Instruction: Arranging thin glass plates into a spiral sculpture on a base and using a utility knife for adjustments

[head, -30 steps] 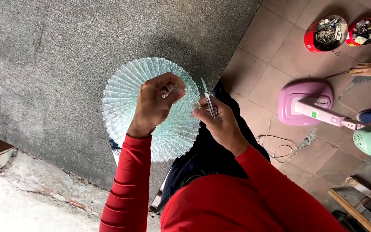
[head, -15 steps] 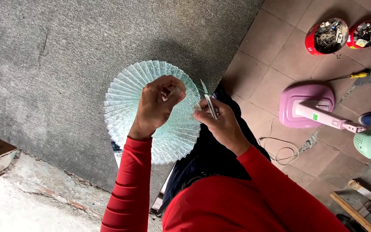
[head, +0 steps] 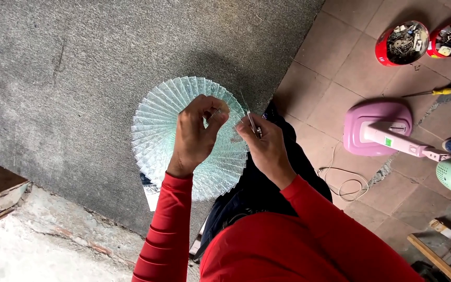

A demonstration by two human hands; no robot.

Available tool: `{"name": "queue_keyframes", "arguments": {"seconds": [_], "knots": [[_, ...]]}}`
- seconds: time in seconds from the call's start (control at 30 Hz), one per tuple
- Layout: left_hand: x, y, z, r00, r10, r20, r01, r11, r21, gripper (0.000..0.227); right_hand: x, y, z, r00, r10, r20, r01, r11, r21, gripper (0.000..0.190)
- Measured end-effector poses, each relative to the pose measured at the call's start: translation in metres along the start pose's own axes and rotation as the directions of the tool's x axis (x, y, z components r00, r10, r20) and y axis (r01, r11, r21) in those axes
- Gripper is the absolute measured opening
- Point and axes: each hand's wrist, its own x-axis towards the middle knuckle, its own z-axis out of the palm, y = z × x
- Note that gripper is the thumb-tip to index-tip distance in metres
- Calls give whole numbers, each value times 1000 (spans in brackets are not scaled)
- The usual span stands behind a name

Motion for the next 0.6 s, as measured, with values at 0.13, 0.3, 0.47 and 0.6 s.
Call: {"name": "queue_keyframes", "arguments": {"seconds": [0.13,0.3,0.47,0.6], "knots": [[3,1,-1,1000,-15,5,15,1000,-3,3,-2,2,3,999,6,-39,-7,1000,-23,32],[5,-5,-2,1000,-26,1,26,999,-18,5,-3,6,5,999,22,-35,-22,1000,-1,28],[7,-4,-2,999,-37,-11,36,998,-49,7,-2,8,8,998,17,-62,-18,1000,-12,28],[8,-10,0,999,-38,-16,36,997,-69,8,-3,4,7,998,16,-66,-16,1000,4,28]]}}
